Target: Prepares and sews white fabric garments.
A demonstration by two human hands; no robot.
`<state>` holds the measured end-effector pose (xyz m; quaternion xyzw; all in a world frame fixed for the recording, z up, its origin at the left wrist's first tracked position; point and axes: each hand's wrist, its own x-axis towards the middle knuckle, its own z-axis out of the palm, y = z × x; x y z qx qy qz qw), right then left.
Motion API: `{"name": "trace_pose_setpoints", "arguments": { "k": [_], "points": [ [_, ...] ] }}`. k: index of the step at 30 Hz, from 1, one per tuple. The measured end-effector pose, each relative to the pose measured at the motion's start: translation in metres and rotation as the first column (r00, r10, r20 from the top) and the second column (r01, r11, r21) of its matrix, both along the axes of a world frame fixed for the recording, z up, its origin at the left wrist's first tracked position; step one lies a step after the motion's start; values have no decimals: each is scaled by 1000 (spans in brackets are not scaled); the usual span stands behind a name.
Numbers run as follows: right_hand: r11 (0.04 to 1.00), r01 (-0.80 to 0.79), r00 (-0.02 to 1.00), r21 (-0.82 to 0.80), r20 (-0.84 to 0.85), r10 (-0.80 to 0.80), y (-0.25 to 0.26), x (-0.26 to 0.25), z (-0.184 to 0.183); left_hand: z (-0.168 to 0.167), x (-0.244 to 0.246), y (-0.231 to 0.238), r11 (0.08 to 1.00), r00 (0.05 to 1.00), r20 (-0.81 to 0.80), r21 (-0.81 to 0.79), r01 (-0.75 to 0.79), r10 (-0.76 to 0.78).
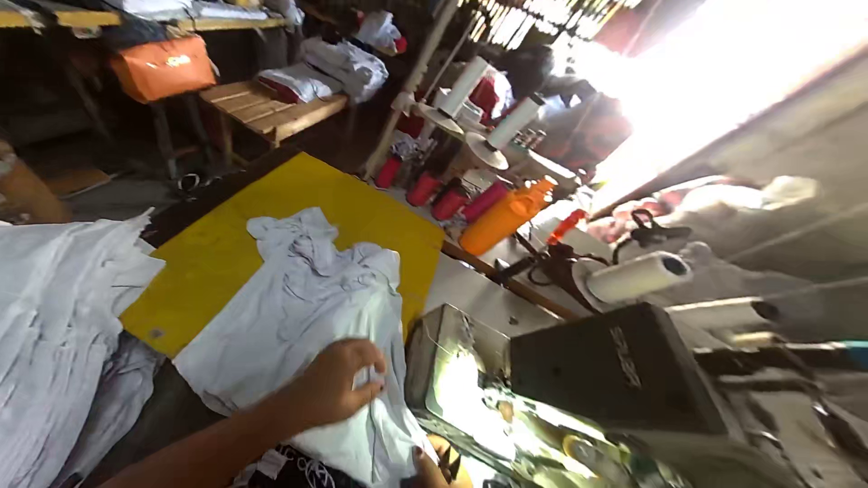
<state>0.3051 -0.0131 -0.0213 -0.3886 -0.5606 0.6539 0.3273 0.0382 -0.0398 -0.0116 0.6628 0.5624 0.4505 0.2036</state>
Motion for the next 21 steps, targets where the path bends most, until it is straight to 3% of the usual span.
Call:
{"name": "trace_pose_setpoints", "arguments": {
  "k": [2, 5, 8, 10, 12, 17, 21],
  "points": [
    [996, 67, 984, -53, 172, -57, -6, -4, 8, -13, 37, -29, 996, 998, 15, 66, 63, -64],
    [1000, 5, 1000, -22, -17, -5, -15, -11, 19, -26, 74, -48, 998, 1000, 13, 65, 12, -13],
    [1000, -5, 984, -16, -180, 2, -20, -8, 14, -18, 79, -49, 995, 956, 283, -74, -66, 84],
    [997, 76, 992, -16, -96, -77, -27, -6, 10, -12, 74, -46, 981, 876, 475, -194, 9, 86],
    [994, 112, 994, -21, 14, -111, -34, -7, 7, -10, 72, -45, 961, 820, 569, -255, 103, 63],
    [987, 159, 987, 20, -8, -159, -39, -17, 10, -13, 80, -43, 971, 844, 535, -211, 111, 19],
    [960, 225, 974, 169, -33, -223, -37, -19, 6, -13, 79, -40, 990, 896, 440, -96, 105, -52]
  ]
}}
